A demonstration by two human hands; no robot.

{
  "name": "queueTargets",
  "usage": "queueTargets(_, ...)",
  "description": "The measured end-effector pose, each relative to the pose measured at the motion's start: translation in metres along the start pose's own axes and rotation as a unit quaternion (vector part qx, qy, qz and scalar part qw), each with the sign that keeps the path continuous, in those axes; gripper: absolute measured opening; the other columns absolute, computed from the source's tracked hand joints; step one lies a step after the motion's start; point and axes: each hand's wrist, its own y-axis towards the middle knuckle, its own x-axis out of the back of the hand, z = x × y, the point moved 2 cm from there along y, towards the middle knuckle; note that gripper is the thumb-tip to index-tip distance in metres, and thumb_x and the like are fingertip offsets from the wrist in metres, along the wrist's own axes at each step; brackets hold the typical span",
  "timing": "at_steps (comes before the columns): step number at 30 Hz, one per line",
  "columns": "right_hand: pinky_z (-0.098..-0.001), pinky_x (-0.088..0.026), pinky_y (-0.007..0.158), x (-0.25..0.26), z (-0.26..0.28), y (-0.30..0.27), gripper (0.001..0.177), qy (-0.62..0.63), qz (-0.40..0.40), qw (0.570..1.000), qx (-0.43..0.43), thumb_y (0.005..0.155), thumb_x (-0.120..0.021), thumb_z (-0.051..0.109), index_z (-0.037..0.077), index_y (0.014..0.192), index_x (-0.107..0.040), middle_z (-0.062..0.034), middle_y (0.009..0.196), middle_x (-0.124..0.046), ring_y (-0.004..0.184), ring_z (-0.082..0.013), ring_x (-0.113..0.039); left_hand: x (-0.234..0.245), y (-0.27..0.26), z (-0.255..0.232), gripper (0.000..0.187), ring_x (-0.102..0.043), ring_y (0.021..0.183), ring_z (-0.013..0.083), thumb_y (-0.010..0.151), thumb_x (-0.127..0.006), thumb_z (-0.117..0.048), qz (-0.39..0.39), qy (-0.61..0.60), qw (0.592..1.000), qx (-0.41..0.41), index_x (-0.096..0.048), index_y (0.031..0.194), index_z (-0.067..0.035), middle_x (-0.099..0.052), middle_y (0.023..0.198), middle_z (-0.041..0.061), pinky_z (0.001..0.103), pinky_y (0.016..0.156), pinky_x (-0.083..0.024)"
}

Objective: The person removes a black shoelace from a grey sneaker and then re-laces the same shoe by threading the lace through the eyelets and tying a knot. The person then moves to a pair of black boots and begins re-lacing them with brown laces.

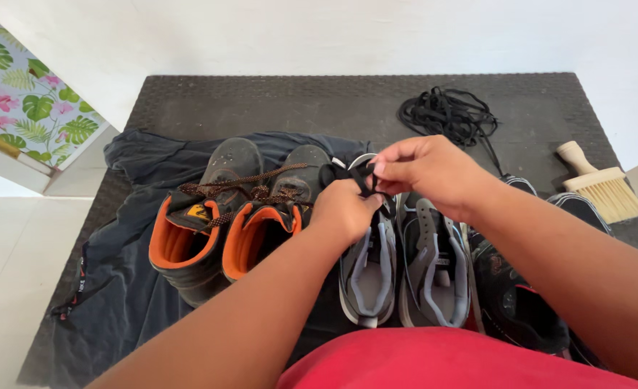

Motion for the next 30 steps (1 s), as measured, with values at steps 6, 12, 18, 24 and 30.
queueTargets(6, -0.0333, -0.057, 0.075, 0.015, -0.006, 0.002, 0.024, -0.064, -0.073, 0.995, 0.016, 0.087, -0.073, 0.011, -0.006, 0.104, -0.072, -0.0151, 0.093, -0.075, 0.082, -0.0203, -0.071, -0.008, 0.008, 0.018, 0.026, -0.076, 0.078, 0.0308, 0.085, -0.071, -0.024, -0.088, -0.188, 0.977, 0.053, -0.074, 0.097, 0.0, -0.077, 0.086, 0.017, 0.044, 0.074, -0.058)
queueTargets(12, -0.0326, -0.057, 0.086, 0.002, -0.04, -0.014, 0.05, -0.314, -0.071, 0.947, -0.011, 0.076, -0.086, 0.031, 0.0, 0.112, -0.072, -0.01, 0.1, -0.078, 0.093, -0.0179, -0.074, 0.015, 0.008, -0.002, 0.024, -0.072, 0.08, 0.036, 0.09, -0.065, -0.022, -0.197, -0.108, 0.974, 0.009, -0.068, 0.092, 0.002, -0.071, 0.083, 0.02, 0.045, 0.075, -0.054)
queueTargets(18, -0.0392, -0.057, 0.079, -0.011, -0.034, -0.017, 0.06, -0.405, -0.079, 0.91, 0.044, 0.067, -0.087, 0.032, 0.008, 0.119, -0.069, -0.0135, 0.102, -0.074, 0.09, -0.0272, -0.074, 0.049, -0.001, -0.026, 0.05, -0.066, 0.098, 0.0392, 0.08, -0.075, -0.024, -0.303, -0.022, 0.948, -0.101, -0.059, 0.12, 0.002, -0.062, 0.112, 0.022, 0.045, 0.08, -0.054)
queueTargets(24, -0.0384, -0.056, 0.08, -0.013, -0.036, 0.013, 0.035, -0.447, -0.085, 0.89, 0.023, 0.075, -0.082, 0.028, 0.011, 0.105, -0.077, -0.0113, 0.09, -0.075, 0.086, -0.027, -0.073, 0.03, -0.017, -0.03, 0.027, -0.068, 0.104, 0.038, 0.075, -0.073, -0.017, -0.062, 0.1, 0.993, 0.02, -0.071, 0.098, -0.004, -0.071, 0.103, 0.021, 0.047, 0.089, -0.054)
queueTargets(30, -0.0385, -0.054, 0.07, -0.023, -0.042, 0.024, 0.02, -0.429, -0.07, 0.884, 0.175, 0.077, -0.082, 0.021, 0.007, 0.09, -0.078, -0.0135, 0.087, -0.069, 0.077, -0.0263, -0.07, 0.013, -0.034, -0.019, 0.026, -0.069, 0.104, 0.0417, 0.077, -0.07, -0.013, 0.001, 0.101, 0.995, 0.011, -0.068, 0.098, 0.002, -0.072, 0.101, 0.027, 0.046, 0.089, -0.055)
